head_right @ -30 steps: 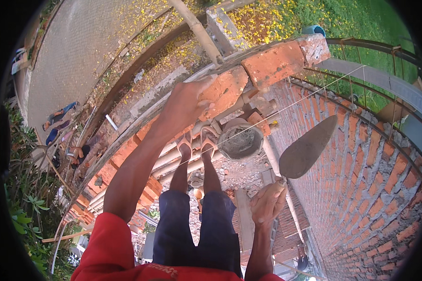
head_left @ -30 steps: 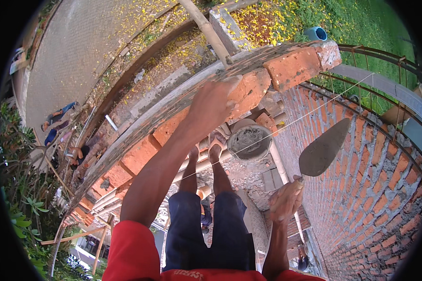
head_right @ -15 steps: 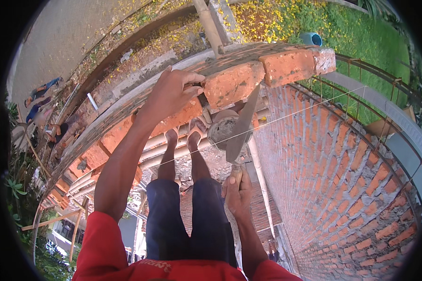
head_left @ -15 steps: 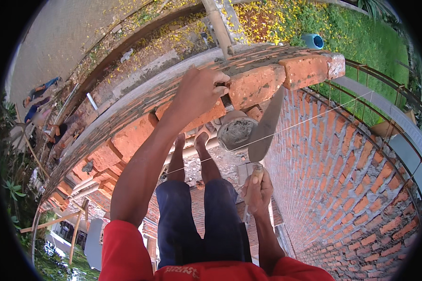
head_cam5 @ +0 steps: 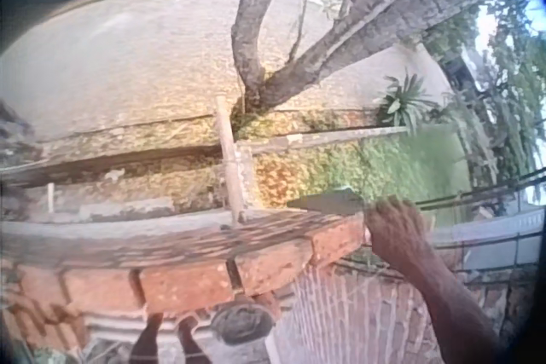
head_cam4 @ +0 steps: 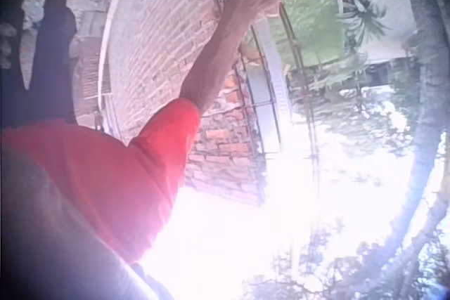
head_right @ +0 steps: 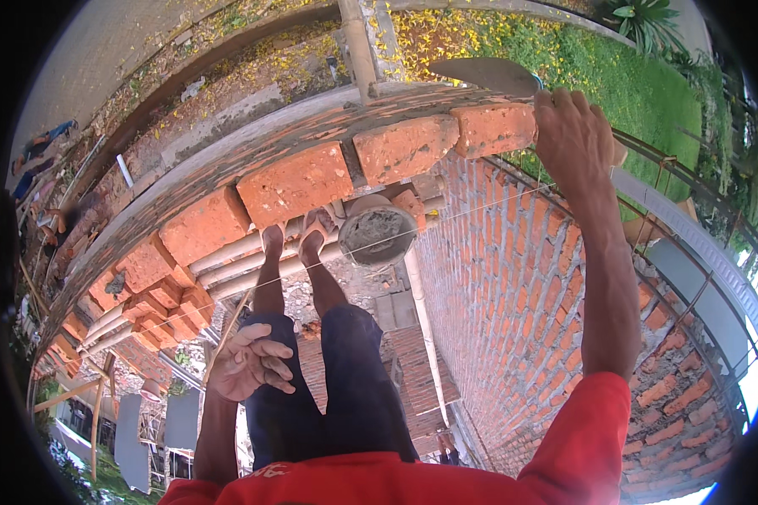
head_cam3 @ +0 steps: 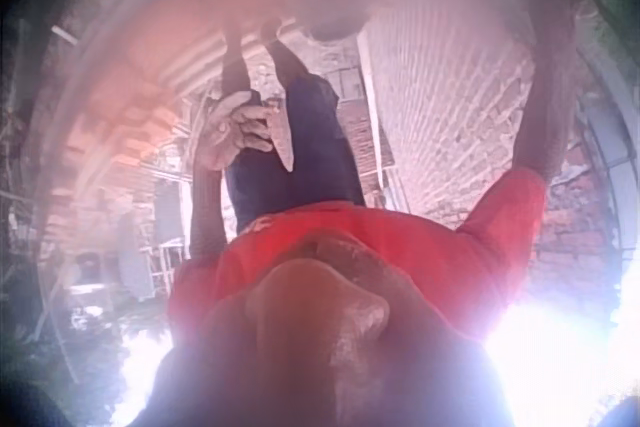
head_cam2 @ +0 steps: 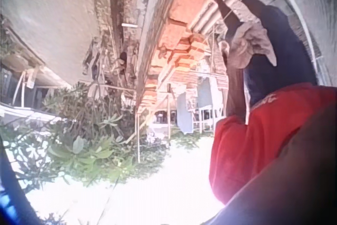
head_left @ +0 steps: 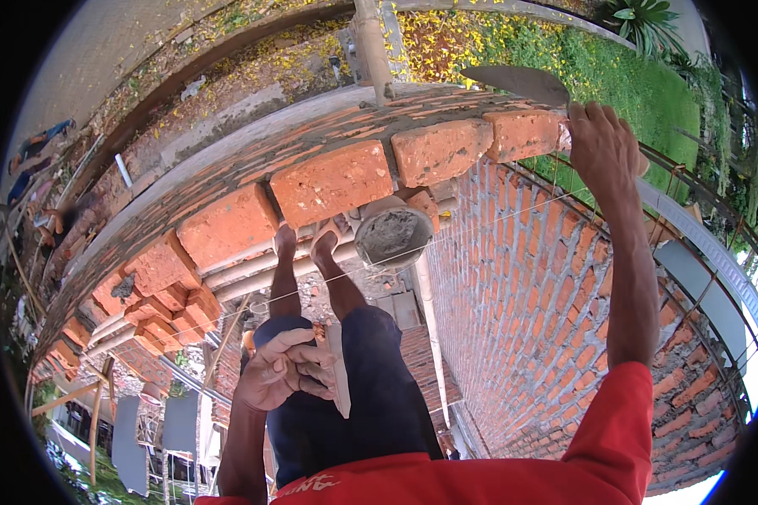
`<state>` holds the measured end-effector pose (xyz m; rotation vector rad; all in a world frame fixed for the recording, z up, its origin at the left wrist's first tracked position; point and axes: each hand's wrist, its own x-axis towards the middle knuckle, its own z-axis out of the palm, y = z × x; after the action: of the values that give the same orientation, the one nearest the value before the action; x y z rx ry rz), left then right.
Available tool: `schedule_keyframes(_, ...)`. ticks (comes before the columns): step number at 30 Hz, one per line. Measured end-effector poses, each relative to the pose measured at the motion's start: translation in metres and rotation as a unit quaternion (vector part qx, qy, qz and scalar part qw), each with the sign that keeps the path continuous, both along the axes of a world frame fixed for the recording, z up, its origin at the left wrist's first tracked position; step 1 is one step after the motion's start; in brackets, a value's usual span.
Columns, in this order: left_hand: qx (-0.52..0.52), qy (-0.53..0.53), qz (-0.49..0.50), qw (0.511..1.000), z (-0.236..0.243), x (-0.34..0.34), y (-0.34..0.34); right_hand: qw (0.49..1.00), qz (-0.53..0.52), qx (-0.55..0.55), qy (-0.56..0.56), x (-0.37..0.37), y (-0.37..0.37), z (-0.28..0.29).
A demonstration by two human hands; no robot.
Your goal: The person scoops mortar from a bucket with a trowel and applies it to a brick wall. They place bricks onto the mortar, tap them into position, and scrape off excess mortar. The person repeats this process to extend the brick wall.
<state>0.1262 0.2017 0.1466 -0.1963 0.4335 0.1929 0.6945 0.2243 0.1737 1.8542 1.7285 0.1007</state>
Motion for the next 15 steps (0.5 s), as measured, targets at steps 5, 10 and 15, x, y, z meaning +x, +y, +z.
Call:
schedule_keyframes(5, -0.194, 0.122, 0.092, 0.969, -0.044, -0.051, -0.099, 0.977, 0.055, -0.203, 0.034, -0.019, 0.073, -0.056)
schedule_keyframes(10, -0.199, 0.130, 0.113, 0.965, -0.074, -0.055, -0.131, 0.967, 0.047, -0.227, 0.105, -0.058, 0.093, -0.044)
schedule_keyframes(15, -0.174, 0.137, 0.093, 0.971, -0.085, -0.045, -0.132, 0.963, 0.065, -0.246, 0.092, -0.085, 0.112, -0.040)
